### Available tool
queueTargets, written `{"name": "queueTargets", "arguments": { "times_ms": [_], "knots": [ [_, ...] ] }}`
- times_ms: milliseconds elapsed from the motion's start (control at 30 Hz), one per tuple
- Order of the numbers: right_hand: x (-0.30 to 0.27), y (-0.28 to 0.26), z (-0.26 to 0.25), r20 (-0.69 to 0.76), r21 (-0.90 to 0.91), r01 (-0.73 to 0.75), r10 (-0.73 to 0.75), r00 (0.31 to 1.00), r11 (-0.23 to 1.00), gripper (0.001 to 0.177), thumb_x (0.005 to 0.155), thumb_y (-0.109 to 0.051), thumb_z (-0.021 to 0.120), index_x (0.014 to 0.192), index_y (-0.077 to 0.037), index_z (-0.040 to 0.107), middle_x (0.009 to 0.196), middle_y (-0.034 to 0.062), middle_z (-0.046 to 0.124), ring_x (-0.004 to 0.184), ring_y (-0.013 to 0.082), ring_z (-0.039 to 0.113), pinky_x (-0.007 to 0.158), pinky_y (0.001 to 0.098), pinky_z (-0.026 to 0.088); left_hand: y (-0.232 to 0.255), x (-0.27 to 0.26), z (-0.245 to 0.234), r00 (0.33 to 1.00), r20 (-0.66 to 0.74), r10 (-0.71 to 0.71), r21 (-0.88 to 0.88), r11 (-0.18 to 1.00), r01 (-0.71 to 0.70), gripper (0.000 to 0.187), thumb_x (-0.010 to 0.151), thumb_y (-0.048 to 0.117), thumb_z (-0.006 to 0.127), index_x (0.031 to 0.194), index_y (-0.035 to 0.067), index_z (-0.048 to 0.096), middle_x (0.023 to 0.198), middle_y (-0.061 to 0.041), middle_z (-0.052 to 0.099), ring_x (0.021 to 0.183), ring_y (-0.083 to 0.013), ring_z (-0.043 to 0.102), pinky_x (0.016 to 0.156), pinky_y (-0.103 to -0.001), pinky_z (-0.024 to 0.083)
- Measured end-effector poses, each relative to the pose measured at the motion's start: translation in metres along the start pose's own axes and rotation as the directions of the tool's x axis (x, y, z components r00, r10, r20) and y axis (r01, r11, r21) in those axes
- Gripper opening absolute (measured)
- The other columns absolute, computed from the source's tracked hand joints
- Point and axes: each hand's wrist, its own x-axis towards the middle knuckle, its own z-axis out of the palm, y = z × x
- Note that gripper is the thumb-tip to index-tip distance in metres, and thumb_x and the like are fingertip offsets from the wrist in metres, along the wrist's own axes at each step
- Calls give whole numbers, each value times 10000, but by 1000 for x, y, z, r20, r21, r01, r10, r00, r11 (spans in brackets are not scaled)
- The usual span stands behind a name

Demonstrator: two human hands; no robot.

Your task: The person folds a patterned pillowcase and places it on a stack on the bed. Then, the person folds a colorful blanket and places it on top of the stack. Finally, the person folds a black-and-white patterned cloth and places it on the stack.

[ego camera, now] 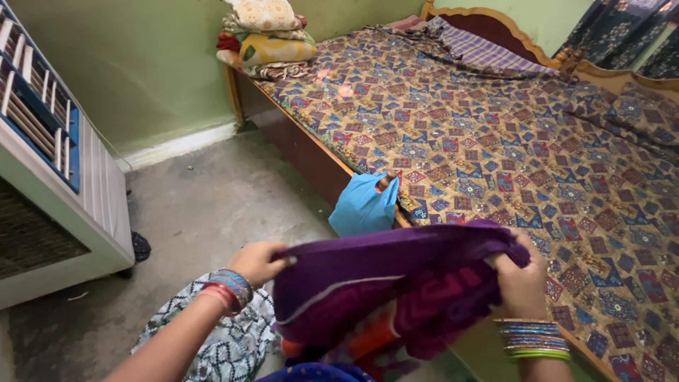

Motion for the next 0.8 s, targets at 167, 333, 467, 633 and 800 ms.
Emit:
{"name": "queueTargets", "arguments": {
  "times_ms": [167, 333, 467, 633, 800],
  "knots": [
    [-15, -9, 30, 288, -138, 38, 3, 958, 990, 386, 771, -79, 733, 1156, -102, 713, 1009, 27, 735, 884, 131, 686, 793, 302, 581, 31, 3, 14, 941, -180, 287, -143, 939, -313, 347, 936, 384, 646, 1133, 105, 709, 1014, -144, 770, 922, -291, 744, 813, -403, 562],
    [-53, -39, 94, 620, 71, 96, -119, 776, 993, 587, 709, -73, 704, 1284, -109, 596, 1123, 18, 713, 1015, 132, 668, 897, 296, 541, 124, -15, 19, 879, -69, 471, -79, 876, -475, 328, 934, 386, 657, 1140, 142, 729, 1004, -168, 751, 948, -371, 714, 821, -437, 551],
    [-65, -45, 111, 695, -33, 83, -37, 718, 996, 464, 743, -76, 719, 1203, -99, 670, 1051, 38, 776, 962, 133, 706, 868, 306, 568, 129, -27, 5, 833, 5, 553, -88, 830, -550, 334, 908, 393, 692, 1089, 112, 708, 939, -171, 738, 897, -383, 711, 763, -447, 562],
    [-64, -28, 115, 536, -97, 30, 27, 844, 995, 318, 739, -15, 699, 1054, -53, 723, 966, 29, 747, 886, 103, 685, 816, 286, 563, 58, -36, 2, 894, -34, 447, 74, 893, -444, 304, 854, 347, 727, 1067, 131, 744, 913, -185, 737, 859, -396, 686, 737, -461, 532],
    [-60, -16, 130, 575, -61, -70, 93, 813, 996, 309, 742, 12, 683, 1043, -47, 717, 968, 14, 729, 886, 91, 652, 798, 278, 554, -23, -54, 3, 984, -158, 79, -144, 984, -102, 276, 871, 338, 712, 982, 87, 740, 822, -147, 749, 739, -281, 722, 702, -385, 551]
  ]
}}
